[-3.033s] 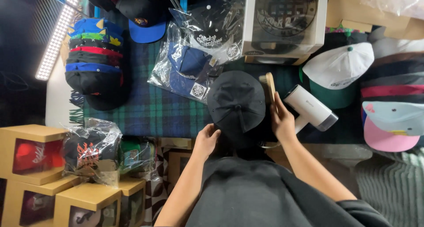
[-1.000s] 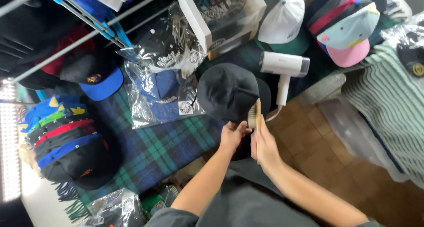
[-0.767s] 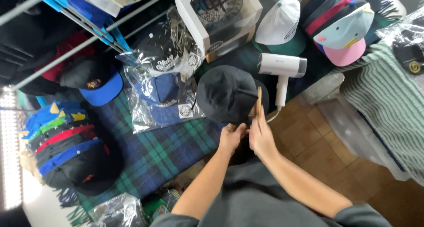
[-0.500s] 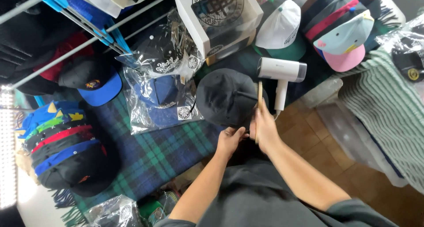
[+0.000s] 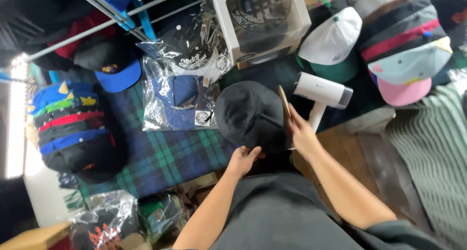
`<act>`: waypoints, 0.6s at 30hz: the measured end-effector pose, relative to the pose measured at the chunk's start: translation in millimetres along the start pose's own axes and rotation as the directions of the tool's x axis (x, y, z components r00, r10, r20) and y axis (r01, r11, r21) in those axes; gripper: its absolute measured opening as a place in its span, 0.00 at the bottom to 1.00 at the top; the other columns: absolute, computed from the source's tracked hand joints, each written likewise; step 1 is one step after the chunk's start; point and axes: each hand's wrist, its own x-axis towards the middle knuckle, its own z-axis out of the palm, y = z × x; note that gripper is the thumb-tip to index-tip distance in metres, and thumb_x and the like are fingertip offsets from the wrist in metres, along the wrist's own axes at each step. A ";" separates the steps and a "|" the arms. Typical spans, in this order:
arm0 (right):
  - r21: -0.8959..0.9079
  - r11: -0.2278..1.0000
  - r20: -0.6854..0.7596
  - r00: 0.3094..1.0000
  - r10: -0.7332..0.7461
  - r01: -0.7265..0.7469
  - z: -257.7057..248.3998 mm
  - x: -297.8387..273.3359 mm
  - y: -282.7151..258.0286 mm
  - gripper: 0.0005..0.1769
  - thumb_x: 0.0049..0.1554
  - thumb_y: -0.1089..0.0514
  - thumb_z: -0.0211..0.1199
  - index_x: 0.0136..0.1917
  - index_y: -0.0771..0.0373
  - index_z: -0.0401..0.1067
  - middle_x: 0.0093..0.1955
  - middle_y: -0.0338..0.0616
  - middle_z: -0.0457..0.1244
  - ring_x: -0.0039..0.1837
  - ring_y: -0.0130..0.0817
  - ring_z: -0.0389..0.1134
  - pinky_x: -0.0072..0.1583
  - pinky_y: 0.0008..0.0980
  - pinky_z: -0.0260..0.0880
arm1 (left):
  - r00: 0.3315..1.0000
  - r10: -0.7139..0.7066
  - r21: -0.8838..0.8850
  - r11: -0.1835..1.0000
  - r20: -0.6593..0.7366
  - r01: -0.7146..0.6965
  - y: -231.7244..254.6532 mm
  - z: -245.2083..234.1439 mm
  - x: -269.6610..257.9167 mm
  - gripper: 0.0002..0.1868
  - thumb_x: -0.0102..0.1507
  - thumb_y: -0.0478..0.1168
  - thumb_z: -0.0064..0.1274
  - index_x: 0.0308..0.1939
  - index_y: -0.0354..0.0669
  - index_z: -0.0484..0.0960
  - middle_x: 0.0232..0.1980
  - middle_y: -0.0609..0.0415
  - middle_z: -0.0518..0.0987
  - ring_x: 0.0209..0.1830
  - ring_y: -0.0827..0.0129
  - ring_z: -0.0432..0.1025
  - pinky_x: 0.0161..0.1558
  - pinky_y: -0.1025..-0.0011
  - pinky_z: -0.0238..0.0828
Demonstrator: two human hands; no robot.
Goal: Cleaning a black baseball cap using a brush and a handheld blower to remove dust and lint.
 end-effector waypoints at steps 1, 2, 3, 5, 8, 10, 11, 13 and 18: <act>-0.563 0.827 -0.106 0.990 -0.094 0.019 13.1 24.5 -17.2 0.30 0.64 0.58 0.56 0.77 0.39 0.61 0.31 0.42 0.64 0.26 0.31 0.65 0.23 0.30 0.68 | 1.000 -0.020 0.016 1.000 0.014 0.020 6.2 0.1 -2.9 0.27 0.64 0.60 0.59 0.42 0.34 0.84 0.33 0.48 0.86 0.41 0.59 0.81 0.47 0.61 0.76; -0.929 0.367 -0.127 0.965 -0.231 -0.034 27.3 49.5 -32.9 0.27 0.64 0.53 0.57 0.75 0.31 0.65 0.27 0.48 0.66 0.24 0.33 0.63 0.22 0.31 0.61 | 0.999 -0.041 0.032 0.999 0.028 0.040 12.3 -0.4 -6.0 0.27 0.65 0.59 0.58 0.42 0.34 0.84 0.34 0.48 0.86 0.44 0.56 0.81 0.50 0.59 0.76; -0.933 0.359 -0.115 0.970 -0.213 -0.032 44.8 39.0 -39.2 0.27 0.64 0.53 0.57 0.75 0.31 0.65 0.27 0.48 0.66 0.24 0.33 0.63 0.22 0.31 0.61 | 0.999 -0.047 0.016 0.999 0.011 0.047 6.3 3.8 -2.2 0.27 0.65 0.59 0.58 0.42 0.34 0.84 0.34 0.48 0.86 0.44 0.56 0.81 0.50 0.59 0.76; -0.955 0.257 0.074 0.959 -0.274 0.147 81.8 19.1 -51.4 0.27 0.65 0.55 0.58 0.77 0.43 0.65 0.64 0.47 0.69 0.62 0.33 0.70 0.61 0.41 0.70 | 0.998 -0.060 -0.068 0.996 0.021 0.061 -5.1 9.7 5.5 0.21 0.66 0.56 0.58 0.39 0.40 0.84 0.33 0.50 0.85 0.42 0.61 0.80 0.48 0.61 0.76; -0.894 0.346 0.226 0.954 -0.198 0.284 20.9 -26.6 -46.5 0.29 0.67 0.60 0.50 0.80 0.61 0.57 0.81 0.51 0.51 0.78 0.38 0.54 0.76 0.42 0.54 | 0.986 -0.067 -0.322 0.947 -0.152 0.015 15.7 4.6 -27.6 0.14 0.65 0.48 0.61 0.36 0.39 0.82 0.32 0.48 0.83 0.37 0.64 0.80 0.44 0.62 0.79; -0.834 0.543 0.056 0.995 -0.088 0.095 -9.3 -40.6 -48.8 0.28 0.67 0.61 0.48 0.80 0.55 0.57 0.56 0.48 0.51 0.52 0.34 0.51 0.47 0.33 0.53 | 0.954 -0.110 -0.505 0.862 -0.278 -0.048 -27.3 21.1 -8.9 0.12 0.67 0.45 0.57 0.37 0.40 0.80 0.32 0.52 0.78 0.36 0.67 0.74 0.44 0.66 0.77; -0.703 0.705 -0.116 0.993 0.022 -0.097 -25.2 -48.2 -45.7 0.29 0.67 0.63 0.46 0.80 0.48 0.57 0.30 0.45 0.51 0.26 0.30 0.48 0.19 0.23 0.52 | 0.913 -0.149 -0.628 0.766 -0.379 -0.136 -51.8 26.6 -0.8 0.09 0.69 0.42 0.53 0.37 0.42 0.78 0.32 0.56 0.72 0.35 0.71 0.69 0.44 0.69 0.75; -0.798 0.599 -0.056 0.998 0.022 -0.057 -13.2 -14.2 -58.6 0.29 0.67 0.62 0.47 0.80 0.47 0.58 0.38 0.46 0.54 0.34 0.33 0.52 0.29 0.29 0.54 | 0.880 -0.130 -0.613 0.763 -0.456 -0.205 -50.6 25.4 -6.6 0.09 0.70 0.43 0.52 0.39 0.42 0.80 0.30 0.57 0.71 0.33 0.72 0.68 0.39 0.72 0.73; -0.971 0.123 0.203 0.979 -0.016 0.203 47.8 83.5 -90.3 0.30 0.65 0.60 0.54 0.79 0.44 0.63 0.70 0.52 0.64 0.68 0.45 0.65 0.68 0.51 0.63 | 0.802 -0.067 -0.567 0.742 -0.594 -0.358 -61.0 54.7 6.1 0.08 0.70 0.40 0.54 0.51 0.43 0.79 0.37 0.60 0.74 0.37 0.75 0.67 0.43 0.73 0.72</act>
